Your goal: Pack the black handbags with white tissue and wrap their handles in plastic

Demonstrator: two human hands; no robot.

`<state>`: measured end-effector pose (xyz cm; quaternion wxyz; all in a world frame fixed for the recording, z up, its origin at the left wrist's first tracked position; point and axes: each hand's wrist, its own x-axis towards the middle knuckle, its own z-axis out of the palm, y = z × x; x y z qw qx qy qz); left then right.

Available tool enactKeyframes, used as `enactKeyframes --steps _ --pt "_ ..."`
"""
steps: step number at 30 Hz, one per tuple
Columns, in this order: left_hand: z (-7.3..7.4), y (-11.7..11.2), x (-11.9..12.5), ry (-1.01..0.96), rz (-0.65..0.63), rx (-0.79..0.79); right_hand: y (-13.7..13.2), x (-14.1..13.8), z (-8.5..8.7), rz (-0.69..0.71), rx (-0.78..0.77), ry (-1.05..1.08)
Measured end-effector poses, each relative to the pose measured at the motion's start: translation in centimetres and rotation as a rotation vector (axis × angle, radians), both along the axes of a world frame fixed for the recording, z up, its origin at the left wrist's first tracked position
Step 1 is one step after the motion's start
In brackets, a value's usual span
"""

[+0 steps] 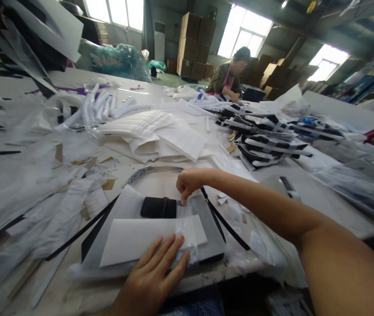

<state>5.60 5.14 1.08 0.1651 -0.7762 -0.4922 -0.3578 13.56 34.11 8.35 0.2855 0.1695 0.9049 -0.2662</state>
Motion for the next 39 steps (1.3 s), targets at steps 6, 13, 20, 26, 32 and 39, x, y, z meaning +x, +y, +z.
enactKeyframes --steps 6,13,20,26,32,39 --pt "-0.1 0.2 0.0 -0.003 -0.009 0.029 1.5 0.4 -1.9 -0.076 -0.244 -0.039" --pt "-0.1 0.2 0.1 -0.006 -0.012 0.036 1.2 1.9 -3.2 -0.155 -0.293 0.024" --pt "-0.2 0.1 0.0 0.003 -0.007 0.055 -0.8 2.3 -2.7 -0.164 -0.026 0.167" --pt "-1.0 -0.1 0.2 0.022 0.007 0.044 -3.0 3.6 0.1 -0.313 0.292 0.295" --pt "-1.1 -0.4 0.2 0.025 0.006 0.017 -7.6 5.1 1.2 -0.279 0.287 0.219" --pt "-0.6 -0.4 0.3 0.029 0.019 0.042 -6.4 4.3 0.3 -0.260 0.128 0.085"
